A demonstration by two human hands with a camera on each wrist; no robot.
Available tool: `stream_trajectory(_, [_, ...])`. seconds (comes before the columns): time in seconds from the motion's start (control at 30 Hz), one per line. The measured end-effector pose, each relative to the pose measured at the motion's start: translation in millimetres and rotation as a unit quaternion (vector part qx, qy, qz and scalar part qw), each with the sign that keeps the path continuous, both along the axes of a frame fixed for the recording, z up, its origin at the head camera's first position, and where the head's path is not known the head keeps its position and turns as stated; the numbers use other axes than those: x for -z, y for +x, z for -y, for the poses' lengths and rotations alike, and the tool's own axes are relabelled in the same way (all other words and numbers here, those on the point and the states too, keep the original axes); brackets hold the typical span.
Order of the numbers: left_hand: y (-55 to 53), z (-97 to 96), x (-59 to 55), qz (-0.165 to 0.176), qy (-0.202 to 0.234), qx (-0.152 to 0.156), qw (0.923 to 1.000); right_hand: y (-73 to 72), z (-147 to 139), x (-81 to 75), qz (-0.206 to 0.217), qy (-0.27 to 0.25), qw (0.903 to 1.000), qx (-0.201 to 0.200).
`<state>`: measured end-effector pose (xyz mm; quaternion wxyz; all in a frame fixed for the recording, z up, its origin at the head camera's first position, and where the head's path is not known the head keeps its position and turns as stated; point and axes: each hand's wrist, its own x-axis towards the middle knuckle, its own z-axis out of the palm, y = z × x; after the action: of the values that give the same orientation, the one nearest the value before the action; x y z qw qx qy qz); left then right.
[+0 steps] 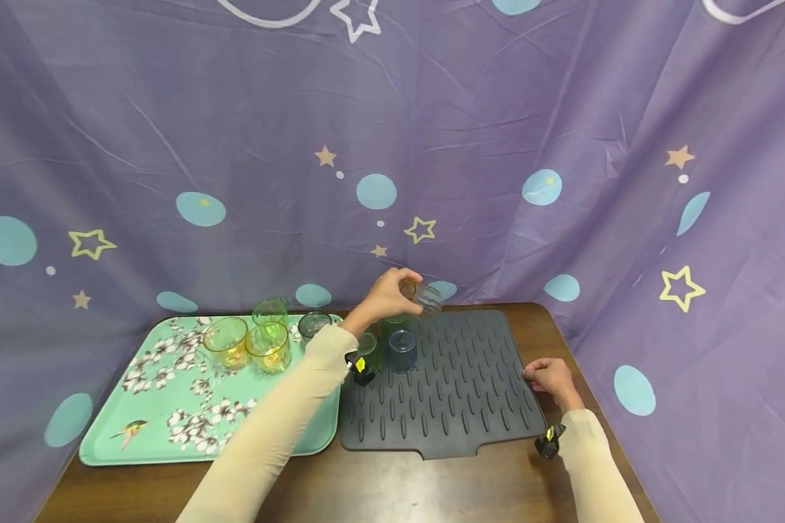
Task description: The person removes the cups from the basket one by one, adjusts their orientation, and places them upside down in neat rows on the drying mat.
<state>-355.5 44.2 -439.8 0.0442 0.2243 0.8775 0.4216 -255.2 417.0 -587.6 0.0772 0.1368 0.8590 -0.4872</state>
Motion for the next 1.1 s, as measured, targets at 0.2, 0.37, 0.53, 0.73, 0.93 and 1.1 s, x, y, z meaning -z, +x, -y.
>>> stream_trajectory(0.2, [0.6, -26.5, 8.0, -0.03, -0.111, -0.018, 0.9932, 1.0, 3, -3.6, -0.003, 0.002, 1.0, 0.003])
stream_trajectory(0.37, [1.8, -43.8, 14.4, -0.05, -0.158, -0.016, 0.986, -0.8, 3, -1.0, -0.007, 0.0, 1.0, 0.002])
stream_trajectory(0.53, [2.0, -60.0, 22.1, -0.06, -0.206, -0.023, 0.9765, -1.6, 2, 2.9, -0.004, 0.004, 1.0, 0.006])
stream_trajectory(0.73, [0.1, -73.8, 29.4, -0.036, -0.267, -0.045, 0.962, 0.1, 3, 4.3, -0.004, 0.006, 0.9999, 0.009])
stream_trajectory(0.93, [-7.8, -89.9, 36.9, 0.001, -0.313, -0.056, 0.9482, 1.3, 3, 0.5, -0.006, 0.008, 0.9999, 0.003])
stream_trajectory(1.1, [-13.6, -101.1, 40.0, 0.026, -0.329, -0.07, 0.9414, -1.2, 2, 1.0, -0.011, -0.001, 0.9999, 0.003])
